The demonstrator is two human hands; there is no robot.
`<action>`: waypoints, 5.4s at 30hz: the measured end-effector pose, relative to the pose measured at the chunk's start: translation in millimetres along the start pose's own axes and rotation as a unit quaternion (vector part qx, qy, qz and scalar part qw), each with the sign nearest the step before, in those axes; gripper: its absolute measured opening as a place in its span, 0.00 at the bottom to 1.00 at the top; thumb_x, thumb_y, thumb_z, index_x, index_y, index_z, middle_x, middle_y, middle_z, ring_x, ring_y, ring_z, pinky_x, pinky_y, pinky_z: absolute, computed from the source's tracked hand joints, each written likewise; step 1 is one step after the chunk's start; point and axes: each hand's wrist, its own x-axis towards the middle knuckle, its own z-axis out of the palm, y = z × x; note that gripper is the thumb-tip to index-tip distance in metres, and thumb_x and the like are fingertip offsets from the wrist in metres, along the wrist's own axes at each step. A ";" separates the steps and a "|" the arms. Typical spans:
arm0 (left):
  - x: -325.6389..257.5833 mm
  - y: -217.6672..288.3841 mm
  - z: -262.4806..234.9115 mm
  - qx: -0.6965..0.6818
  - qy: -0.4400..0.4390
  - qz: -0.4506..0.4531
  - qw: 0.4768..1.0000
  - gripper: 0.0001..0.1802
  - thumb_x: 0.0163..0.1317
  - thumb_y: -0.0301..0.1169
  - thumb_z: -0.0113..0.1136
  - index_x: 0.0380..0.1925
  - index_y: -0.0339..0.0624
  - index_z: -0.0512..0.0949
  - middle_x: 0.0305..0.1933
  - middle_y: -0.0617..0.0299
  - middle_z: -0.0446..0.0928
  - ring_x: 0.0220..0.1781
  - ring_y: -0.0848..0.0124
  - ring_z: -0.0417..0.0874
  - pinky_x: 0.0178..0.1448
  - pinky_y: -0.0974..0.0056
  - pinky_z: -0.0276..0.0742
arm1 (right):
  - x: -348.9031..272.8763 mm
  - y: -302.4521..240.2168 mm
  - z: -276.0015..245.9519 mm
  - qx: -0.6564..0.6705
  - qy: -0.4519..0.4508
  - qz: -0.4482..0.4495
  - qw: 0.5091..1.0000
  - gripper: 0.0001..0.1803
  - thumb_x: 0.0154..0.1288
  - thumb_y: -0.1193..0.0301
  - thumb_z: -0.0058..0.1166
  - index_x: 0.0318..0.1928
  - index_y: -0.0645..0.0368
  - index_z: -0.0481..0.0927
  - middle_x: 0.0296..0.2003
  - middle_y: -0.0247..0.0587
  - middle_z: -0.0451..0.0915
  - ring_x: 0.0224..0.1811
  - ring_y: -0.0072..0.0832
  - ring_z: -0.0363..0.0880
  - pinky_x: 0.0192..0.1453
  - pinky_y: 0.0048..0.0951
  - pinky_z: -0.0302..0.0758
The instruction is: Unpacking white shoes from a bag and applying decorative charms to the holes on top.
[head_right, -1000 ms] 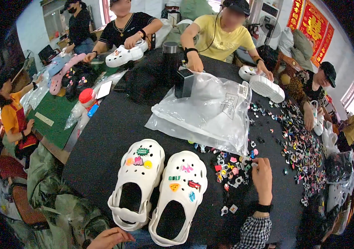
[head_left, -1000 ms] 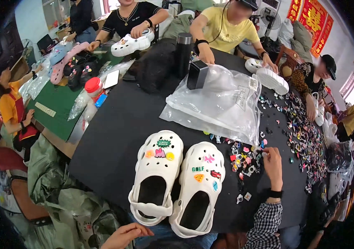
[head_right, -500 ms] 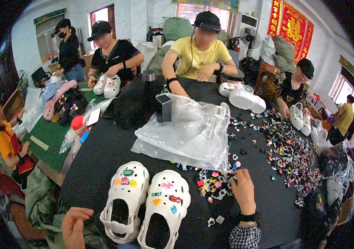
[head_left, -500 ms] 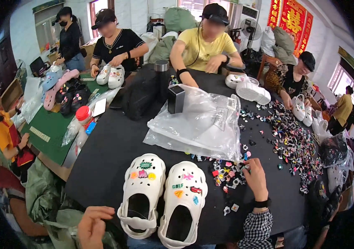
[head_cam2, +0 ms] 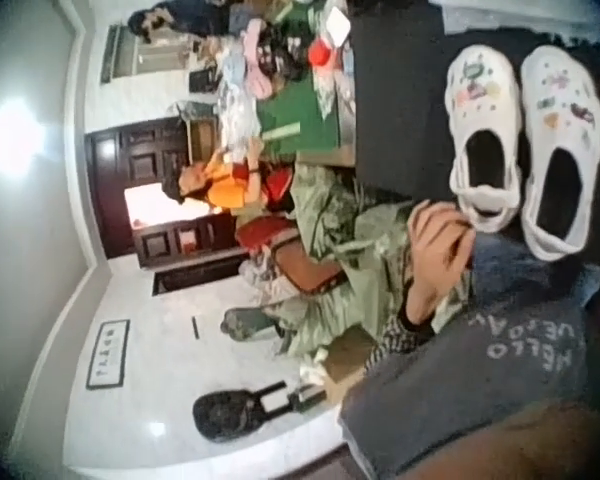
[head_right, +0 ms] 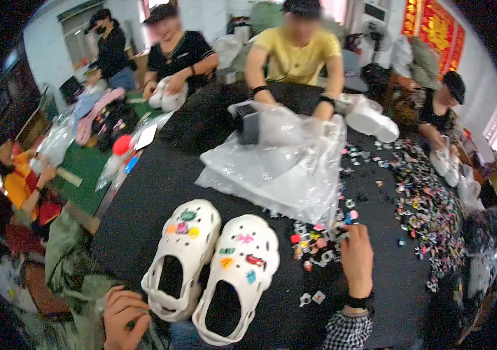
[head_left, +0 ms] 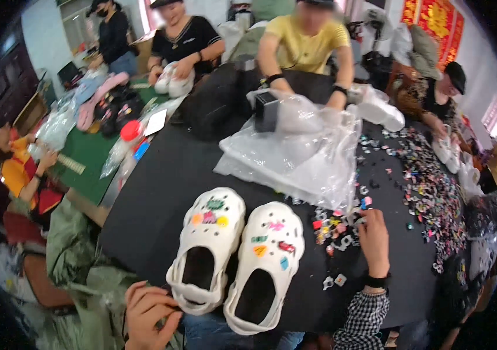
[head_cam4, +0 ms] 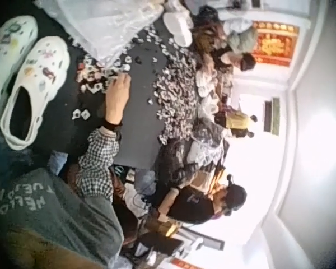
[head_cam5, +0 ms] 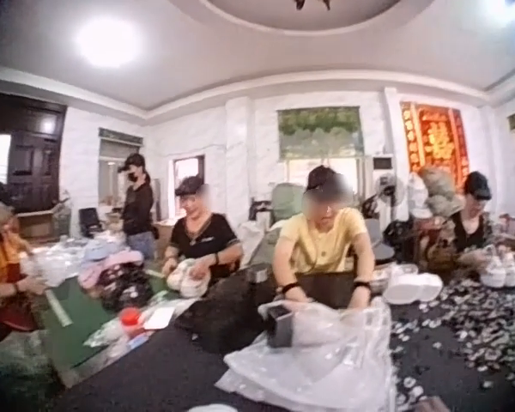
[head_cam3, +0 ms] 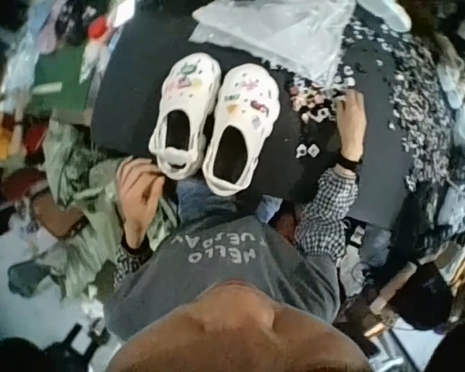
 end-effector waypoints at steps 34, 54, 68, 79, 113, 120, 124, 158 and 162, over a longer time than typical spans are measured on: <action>60.1 -43.2 82.6 -0.654 -0.139 -0.229 0.707 0.15 0.70 0.21 0.42 0.56 0.30 0.65 0.58 0.53 0.69 0.61 0.69 0.69 0.71 0.68 0.62 | 7.2 -137.9 -83.2 0.186 -0.061 -0.175 0.965 0.11 0.57 0.86 0.53 0.40 0.66 0.80 0.38 0.46 0.81 0.37 0.33 0.80 0.41 0.26 0.74; 62.6 -35.9 91.8 -0.664 -0.134 -0.259 0.688 0.17 0.69 0.29 0.50 0.55 0.38 0.70 0.54 0.61 0.73 0.54 0.71 0.71 0.62 0.65 0.64 | -24.3 -236.9 -4.0 0.168 -0.313 -0.449 0.820 0.18 0.57 0.75 0.58 0.49 0.62 0.74 0.40 0.44 0.75 0.40 0.42 0.78 0.42 0.37 0.78; 85.6 -35.4 103.7 -0.801 0.010 -0.489 0.346 0.11 0.62 0.28 0.63 0.45 0.45 0.77 0.40 0.64 0.77 0.40 0.71 0.76 0.42 0.63 0.72 | -21.8 -233.8 1.0 0.182 -0.320 -0.420 0.829 0.14 0.58 0.74 0.60 0.46 0.60 0.78 0.37 0.43 0.79 0.37 0.40 0.81 0.38 0.35 0.79; 82.5 -35.2 102.9 -0.841 0.013 -0.460 0.285 0.12 0.63 0.23 0.59 0.47 0.38 0.75 0.45 0.59 0.77 0.49 0.68 0.77 0.57 0.62 0.72 | 21.1 -256.6 -30.5 0.274 -0.338 -0.317 0.843 0.11 0.62 0.79 0.56 0.46 0.61 0.79 0.38 0.46 0.79 0.38 0.42 0.81 0.39 0.34 0.77; 86.3 -31.9 98.7 -0.850 0.027 -0.403 0.337 0.18 0.65 0.22 0.52 0.55 0.40 0.69 0.53 0.60 0.73 0.56 0.68 0.73 0.66 0.59 0.65 | 37.4 -257.6 50.8 0.119 -0.176 -0.454 0.865 0.15 0.53 0.79 0.56 0.44 0.64 0.77 0.39 0.45 0.77 0.42 0.43 0.79 0.42 0.36 0.78; 85.5 -33.2 97.4 -0.835 0.023 -0.430 0.344 0.13 0.66 0.23 0.53 0.50 0.40 0.71 0.48 0.60 0.74 0.52 0.69 0.74 0.61 0.61 0.68 | 31.1 -254.2 58.0 0.184 -0.136 -0.414 0.881 0.10 0.56 0.77 0.58 0.39 0.63 0.76 0.33 0.43 0.76 0.40 0.43 0.78 0.40 0.39 0.77; 82.1 -40.4 105.9 -0.847 0.018 -0.416 0.330 0.11 0.65 0.23 0.54 0.48 0.40 0.73 0.43 0.61 0.76 0.47 0.70 0.76 0.57 0.63 0.71 | 33.4 -253.8 60.9 0.218 -0.137 -0.390 0.884 0.06 0.56 0.76 0.55 0.35 0.62 0.77 0.35 0.45 0.78 0.42 0.44 0.77 0.44 0.39 0.77; 83.3 -33.3 95.7 -0.856 0.039 -0.407 0.316 0.27 0.62 0.18 0.47 0.64 0.41 0.64 0.62 0.55 0.72 0.63 0.60 0.74 0.70 0.53 0.68 | 30.8 -260.5 24.8 0.299 -0.134 -0.256 0.909 0.07 0.60 0.80 0.53 0.40 0.64 0.78 0.35 0.50 0.77 0.38 0.48 0.79 0.41 0.41 0.77; 87.3 -28.9 90.1 -0.836 0.045 -0.425 0.343 0.28 0.62 0.19 0.49 0.64 0.41 0.64 0.62 0.53 0.72 0.65 0.59 0.73 0.70 0.52 0.68 | 29.8 -255.4 -2.3 0.230 -0.122 -0.233 0.937 0.08 0.59 0.84 0.55 0.40 0.64 0.80 0.35 0.46 0.80 0.37 0.39 0.82 0.40 0.33 0.77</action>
